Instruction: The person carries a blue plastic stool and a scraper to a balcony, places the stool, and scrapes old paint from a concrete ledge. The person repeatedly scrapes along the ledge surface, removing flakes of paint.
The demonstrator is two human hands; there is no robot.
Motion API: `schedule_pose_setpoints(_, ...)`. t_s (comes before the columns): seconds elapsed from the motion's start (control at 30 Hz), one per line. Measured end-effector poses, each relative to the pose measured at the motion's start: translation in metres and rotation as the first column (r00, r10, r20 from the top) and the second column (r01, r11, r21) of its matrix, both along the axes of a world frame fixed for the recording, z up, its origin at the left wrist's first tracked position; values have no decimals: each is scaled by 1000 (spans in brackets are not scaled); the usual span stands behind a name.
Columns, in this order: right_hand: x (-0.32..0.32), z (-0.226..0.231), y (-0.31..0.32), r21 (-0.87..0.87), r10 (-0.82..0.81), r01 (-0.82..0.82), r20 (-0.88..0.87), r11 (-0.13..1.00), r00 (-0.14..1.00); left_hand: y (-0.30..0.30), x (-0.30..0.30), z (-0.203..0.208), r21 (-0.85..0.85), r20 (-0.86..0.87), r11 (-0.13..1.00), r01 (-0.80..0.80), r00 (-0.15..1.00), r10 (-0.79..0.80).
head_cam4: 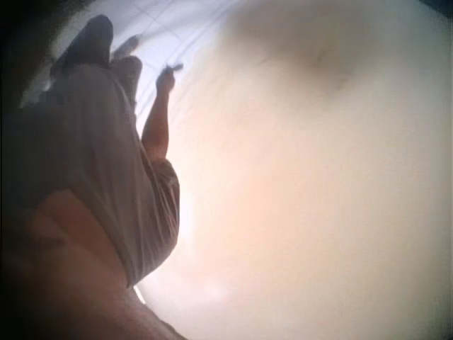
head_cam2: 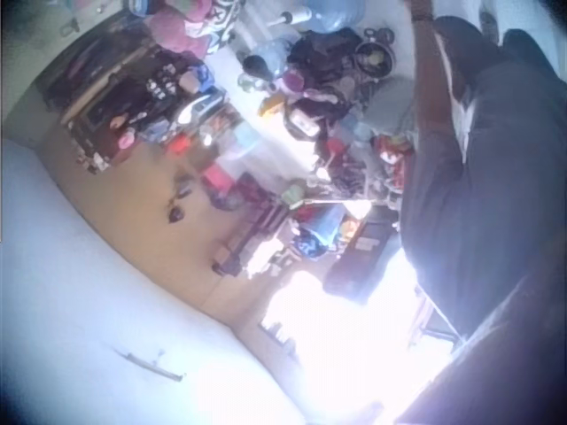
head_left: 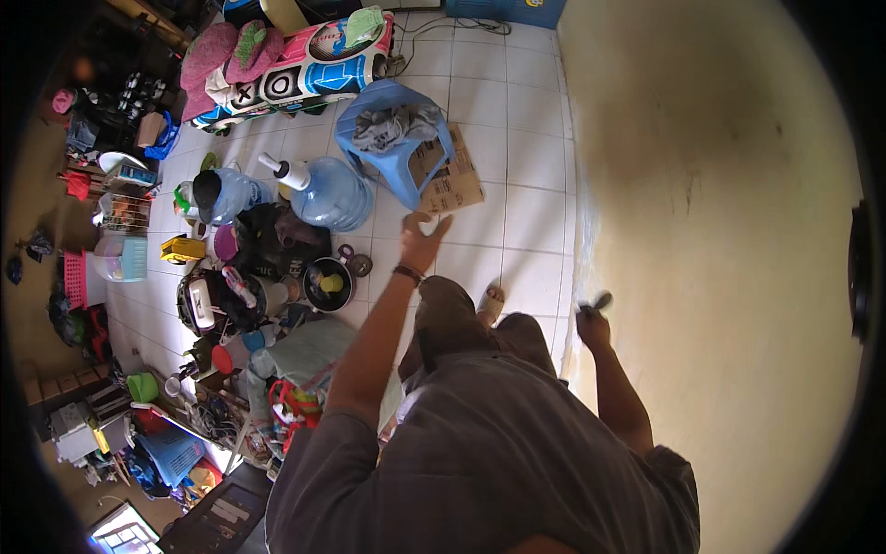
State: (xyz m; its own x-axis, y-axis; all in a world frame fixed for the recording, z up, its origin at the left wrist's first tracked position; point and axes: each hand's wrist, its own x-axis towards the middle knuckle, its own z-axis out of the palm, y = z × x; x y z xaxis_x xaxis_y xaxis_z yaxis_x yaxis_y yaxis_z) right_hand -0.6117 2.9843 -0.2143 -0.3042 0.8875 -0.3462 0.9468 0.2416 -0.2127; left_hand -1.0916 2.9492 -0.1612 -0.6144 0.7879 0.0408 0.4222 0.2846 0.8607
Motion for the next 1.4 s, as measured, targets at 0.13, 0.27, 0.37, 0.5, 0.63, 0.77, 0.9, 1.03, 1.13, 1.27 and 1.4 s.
schedule_pose_setpoints(0.13, 53, 43, 2, -283, -349, 394, 197, 874, 916, 98, -122, -53, -368, -142, 928, 52, 984, -111)
schedule_pose_setpoints(0.27, 59, 75, -9, -350, -744, 751, 189, 559, 642, 221, -218, -88, -638, -248, 770, -1, 947, -204)
schedule_pose_setpoints(0.37, 29, 108, -56, -385, -879, 867, 226, 315, 419, 297, -260, -103, -796, -251, 605, 6, 907, -339)
schedule_pose_setpoints(0.5, -19, 137, -36, -512, -677, 806, 483, 296, 555, 320, -279, -153, -833, -199, 548, 71, 887, -418)
schedule_pose_setpoints(0.63, -51, 137, 3, -488, -754, 858, 501, 160, 425, 279, -225, -180, -800, 63, 389, 456, 708, -703)
schedule_pose_setpoints(0.77, -98, 130, 67, -461, -810, 871, 438, 170, 390, 256, -211, -124, -562, 517, 452, 692, 721, -461)
schedule_pose_setpoints(0.9, -123, 119, 90, -482, -838, 850, 358, 211, 411, 278, -229, -89, -648, 417, 555, 522, 853, -314)
schedule_pose_setpoints(1.03, -142, 112, 86, -512, -859, 838, 326, 191, 395, 278, -259, -128, -641, 193, 730, 238, 970, -147)
schedule_pose_setpoints(1.13, -153, 113, 79, -526, -868, 836, 329, 159, 372, 280, -282, -146, -618, 51, 780, 97, 995, -83)
schedule_pose_setpoints(1.27, -160, 113, 67, -540, -860, 833, 362, 120, 359, 304, -319, -163, -440, 89, 893, -99, 984, 154)
schedule_pose_setpoints(1.4, -163, 107, 75, -556, -847, 819, 361, 140, 390, 305, -343, -214, -647, -194, 754, 112, 932, -305)
